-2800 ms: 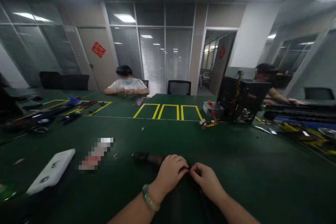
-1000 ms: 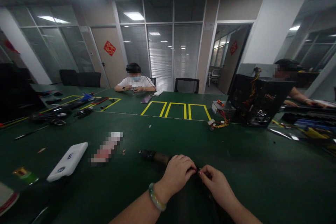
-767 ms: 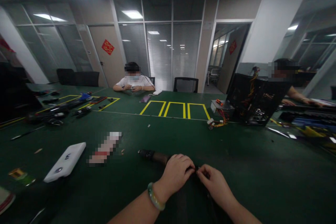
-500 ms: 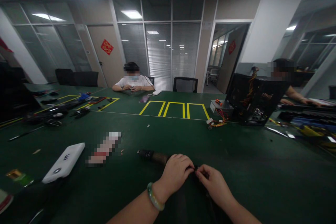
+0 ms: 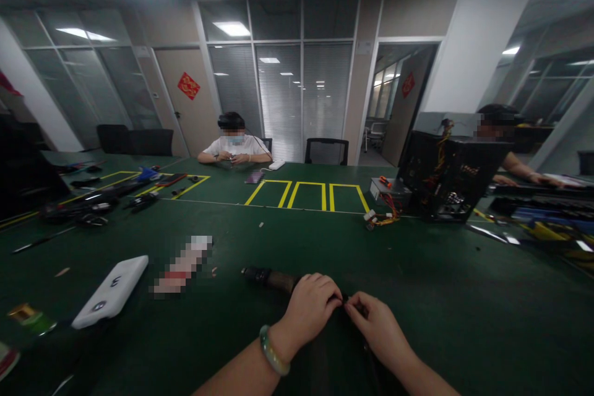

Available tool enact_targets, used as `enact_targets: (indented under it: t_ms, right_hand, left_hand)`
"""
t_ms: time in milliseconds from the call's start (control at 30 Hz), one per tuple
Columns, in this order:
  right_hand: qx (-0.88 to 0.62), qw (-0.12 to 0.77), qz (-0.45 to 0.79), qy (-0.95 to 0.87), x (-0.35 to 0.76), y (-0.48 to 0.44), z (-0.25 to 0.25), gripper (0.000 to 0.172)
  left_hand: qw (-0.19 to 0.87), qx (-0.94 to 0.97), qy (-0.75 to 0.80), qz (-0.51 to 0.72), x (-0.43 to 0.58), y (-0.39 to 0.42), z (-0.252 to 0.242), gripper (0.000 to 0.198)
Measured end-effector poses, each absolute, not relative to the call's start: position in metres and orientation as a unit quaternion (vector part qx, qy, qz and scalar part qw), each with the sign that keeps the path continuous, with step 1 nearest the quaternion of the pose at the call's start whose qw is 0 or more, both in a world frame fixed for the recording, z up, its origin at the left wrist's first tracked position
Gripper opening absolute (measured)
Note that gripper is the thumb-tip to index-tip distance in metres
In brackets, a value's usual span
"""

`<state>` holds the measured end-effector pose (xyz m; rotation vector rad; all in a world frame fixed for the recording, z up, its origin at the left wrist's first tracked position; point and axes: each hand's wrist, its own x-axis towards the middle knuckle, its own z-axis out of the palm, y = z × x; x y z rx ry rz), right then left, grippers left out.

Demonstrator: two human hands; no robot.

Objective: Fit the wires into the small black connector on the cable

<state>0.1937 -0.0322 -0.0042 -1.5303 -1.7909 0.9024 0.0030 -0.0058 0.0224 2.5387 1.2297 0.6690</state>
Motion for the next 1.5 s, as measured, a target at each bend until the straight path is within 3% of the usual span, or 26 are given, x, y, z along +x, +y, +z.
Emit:
enact_targets:
  t_ms: [800, 1267, 1500]
  right_hand:
    - [-0.581, 0.303, 0.335, -0.677, 0.194, -0.033, -0.001, 0.019]
    - [-0.573, 0.316, 0.318, -0.686, 0.193, -0.033, -0.001, 0.019]
    - [-0.578, 0.307, 0.328, -0.681, 0.194, -0.034, -0.003, 0.021]
  left_hand:
    - [0.129, 0.870, 0.407, 0.246, 0.003, -0.006, 0.019, 0.003]
    - [0.125, 0.866, 0.415, 0.249, 0.002, -0.007, 0.012, 0.015]
    - [0.110, 0.869, 0.421, 0.238, 0.003, -0.008, 0.014, 0.012]
